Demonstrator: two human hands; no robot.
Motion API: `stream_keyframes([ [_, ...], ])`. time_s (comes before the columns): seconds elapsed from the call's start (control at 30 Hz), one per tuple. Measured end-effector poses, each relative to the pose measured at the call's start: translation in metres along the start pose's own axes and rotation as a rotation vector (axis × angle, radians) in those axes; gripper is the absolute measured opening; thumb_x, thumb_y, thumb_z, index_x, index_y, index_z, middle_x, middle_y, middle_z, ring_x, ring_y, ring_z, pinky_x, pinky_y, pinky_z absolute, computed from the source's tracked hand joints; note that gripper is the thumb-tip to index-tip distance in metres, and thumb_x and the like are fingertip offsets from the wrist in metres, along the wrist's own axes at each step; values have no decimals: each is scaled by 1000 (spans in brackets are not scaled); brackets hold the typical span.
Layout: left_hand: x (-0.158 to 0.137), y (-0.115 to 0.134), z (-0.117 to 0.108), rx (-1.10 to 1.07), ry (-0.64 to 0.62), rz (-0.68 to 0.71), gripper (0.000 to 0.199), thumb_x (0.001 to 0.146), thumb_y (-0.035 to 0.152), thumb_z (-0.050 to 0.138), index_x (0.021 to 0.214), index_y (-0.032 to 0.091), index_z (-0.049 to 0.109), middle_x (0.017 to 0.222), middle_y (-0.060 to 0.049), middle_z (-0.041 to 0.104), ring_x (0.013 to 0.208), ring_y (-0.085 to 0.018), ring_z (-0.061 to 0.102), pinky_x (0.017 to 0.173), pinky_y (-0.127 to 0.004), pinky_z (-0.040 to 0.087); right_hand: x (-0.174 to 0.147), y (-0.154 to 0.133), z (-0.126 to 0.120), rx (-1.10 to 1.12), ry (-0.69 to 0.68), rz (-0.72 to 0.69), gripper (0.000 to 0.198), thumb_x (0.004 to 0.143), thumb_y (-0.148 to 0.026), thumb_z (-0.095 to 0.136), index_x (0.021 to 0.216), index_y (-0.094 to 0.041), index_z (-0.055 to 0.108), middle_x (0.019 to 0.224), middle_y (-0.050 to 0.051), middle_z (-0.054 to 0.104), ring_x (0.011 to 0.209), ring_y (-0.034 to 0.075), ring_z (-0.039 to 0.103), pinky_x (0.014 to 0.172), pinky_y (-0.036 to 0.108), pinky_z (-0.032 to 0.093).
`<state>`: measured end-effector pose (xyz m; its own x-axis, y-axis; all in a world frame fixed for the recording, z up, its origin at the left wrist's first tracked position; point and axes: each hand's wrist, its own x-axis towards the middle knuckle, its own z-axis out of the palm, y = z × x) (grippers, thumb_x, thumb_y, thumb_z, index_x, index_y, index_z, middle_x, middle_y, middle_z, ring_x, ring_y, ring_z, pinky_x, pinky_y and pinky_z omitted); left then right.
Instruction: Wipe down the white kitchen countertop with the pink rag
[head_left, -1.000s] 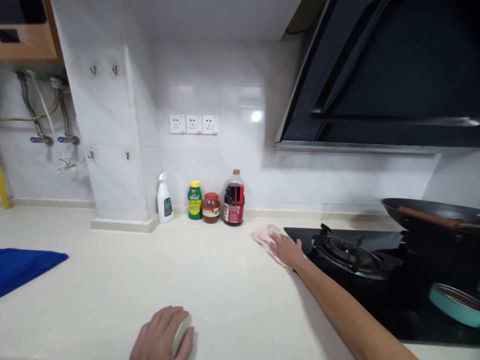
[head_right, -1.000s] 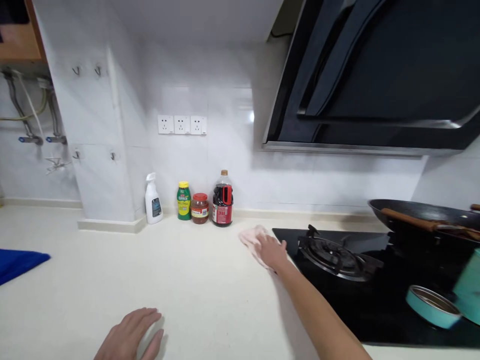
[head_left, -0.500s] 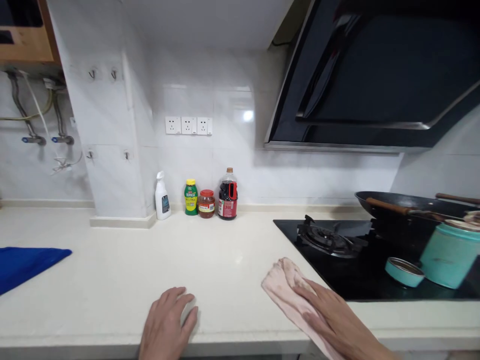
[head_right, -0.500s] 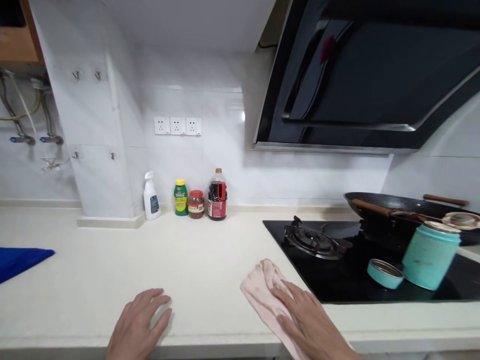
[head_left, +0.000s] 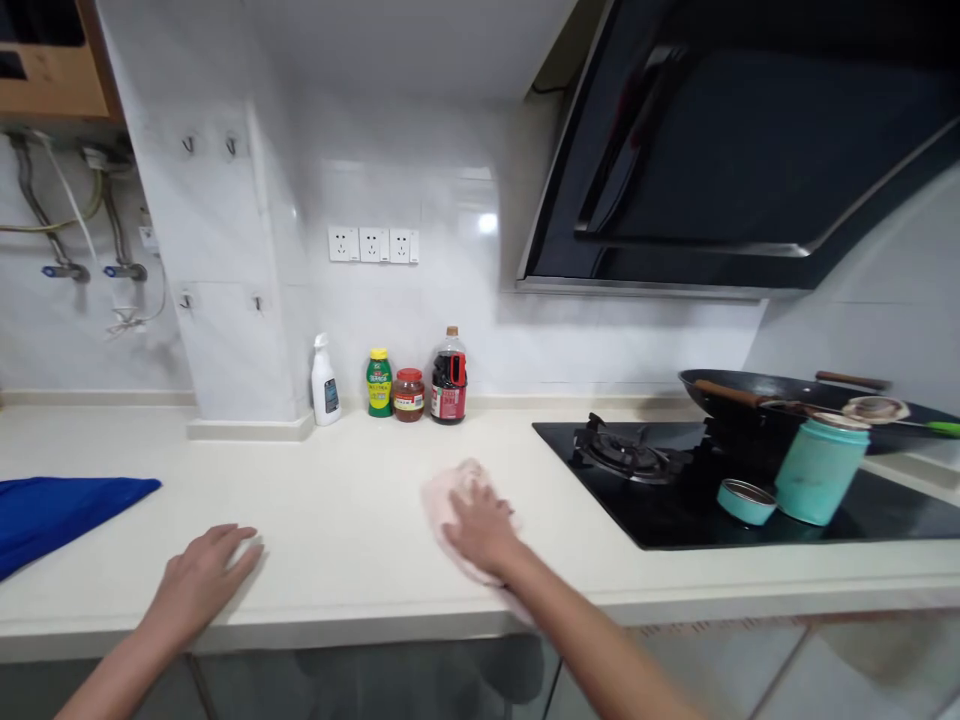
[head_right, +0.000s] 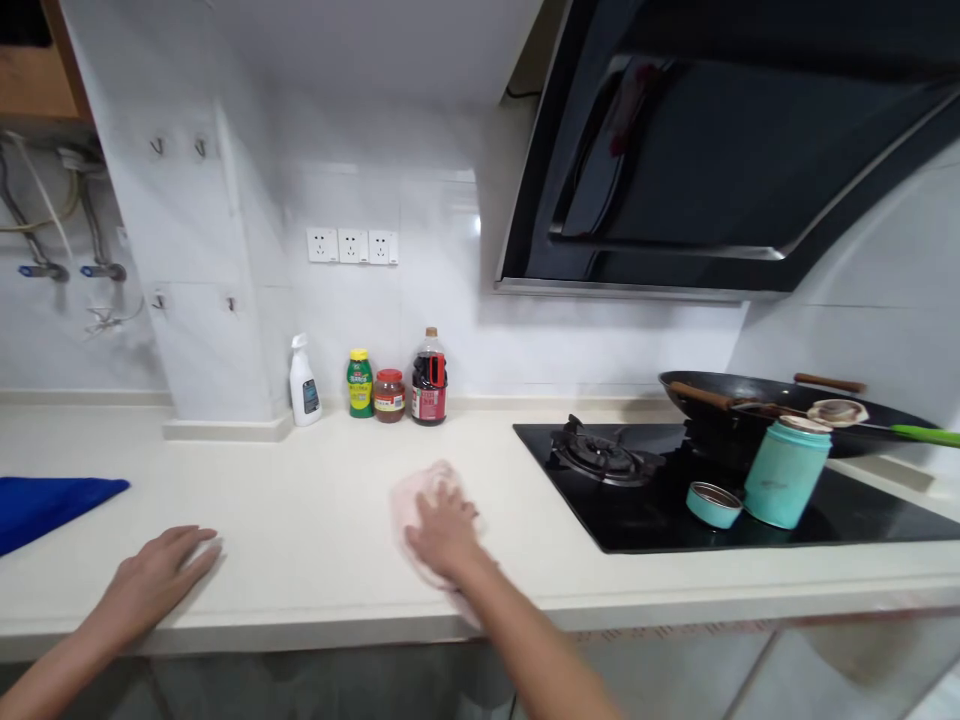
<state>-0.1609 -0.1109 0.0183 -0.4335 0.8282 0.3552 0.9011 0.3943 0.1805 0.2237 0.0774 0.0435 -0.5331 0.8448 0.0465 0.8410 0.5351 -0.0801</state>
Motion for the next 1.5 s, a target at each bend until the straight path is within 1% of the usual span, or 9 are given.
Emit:
stream_keyframes([
  [0.17,10,-25,-7,-15,-23,-3,55,90,54,38,113,22,77,129,-13,71,126,-37,61,103,-49,49,-36,-128,22,139,105,-546,60,102,-69,57,152,-39,43,166,12,21,148,44,24,114,66,30],
  [0.33,10,-25,-15,75,-21,-35,57,91,53,36,117,22,76,131,-16,69,126,-39,59,100,-53,48,-61,-139,31,21,365,-764,55,91,-45,83,135,-31,53,144,10,47,122,33,50,94,47,51],
  [0.6,-1,-18,-20,70,-13,-101,57,95,51,36,123,19,75,136,-17,67,131,-40,55,103,-54,45,-96,64,75,64,678,-592,46,99,-56,68,133,-26,65,136,16,55,117,35,52,92,46,48],
  [0.77,-2,-17,-20,62,-19,-113,56,95,51,37,123,19,74,137,-16,66,131,-39,55,104,-54,45,-124,210,81,-8,585,-305,51,100,-65,52,127,-27,74,135,17,57,121,37,52,101,51,46],
  [0.87,-1,-18,-18,61,-19,-115,55,96,51,37,123,20,73,137,-16,66,132,-39,55,105,-54,44,-131,239,78,-82,560,-145,60,98,-68,46,127,-24,74,133,19,56,120,40,51,96,53,47],
  [1.0,1,-20,-15,34,-6,-123,53,95,50,40,122,20,74,136,-16,66,131,-39,54,105,-54,44,-124,179,82,-152,570,-106,52,95,-65,58,130,-28,72,133,17,56,120,41,47,91,50,47],
  [1.2,1,-24,-15,10,-15,-143,54,94,52,41,123,21,73,139,-16,64,132,-40,53,106,-55,43,-82,-17,107,54,859,-507,37,98,-58,64,121,-29,70,130,14,53,112,37,49,84,47,44],
  [1.33,2,-25,-18,-4,-20,-178,54,92,53,42,122,22,74,140,-15,64,133,-40,54,108,-55,43,-60,-121,107,153,800,-552,37,93,-52,71,121,-30,66,124,12,54,107,36,47,81,47,43],
  [1.5,4,-28,-19,-9,-21,-185,53,90,52,43,120,23,75,141,-15,65,133,-40,54,107,-55,44,-63,-126,91,151,687,-649,39,91,-48,75,123,-29,64,125,10,53,107,33,47,83,44,42],
])
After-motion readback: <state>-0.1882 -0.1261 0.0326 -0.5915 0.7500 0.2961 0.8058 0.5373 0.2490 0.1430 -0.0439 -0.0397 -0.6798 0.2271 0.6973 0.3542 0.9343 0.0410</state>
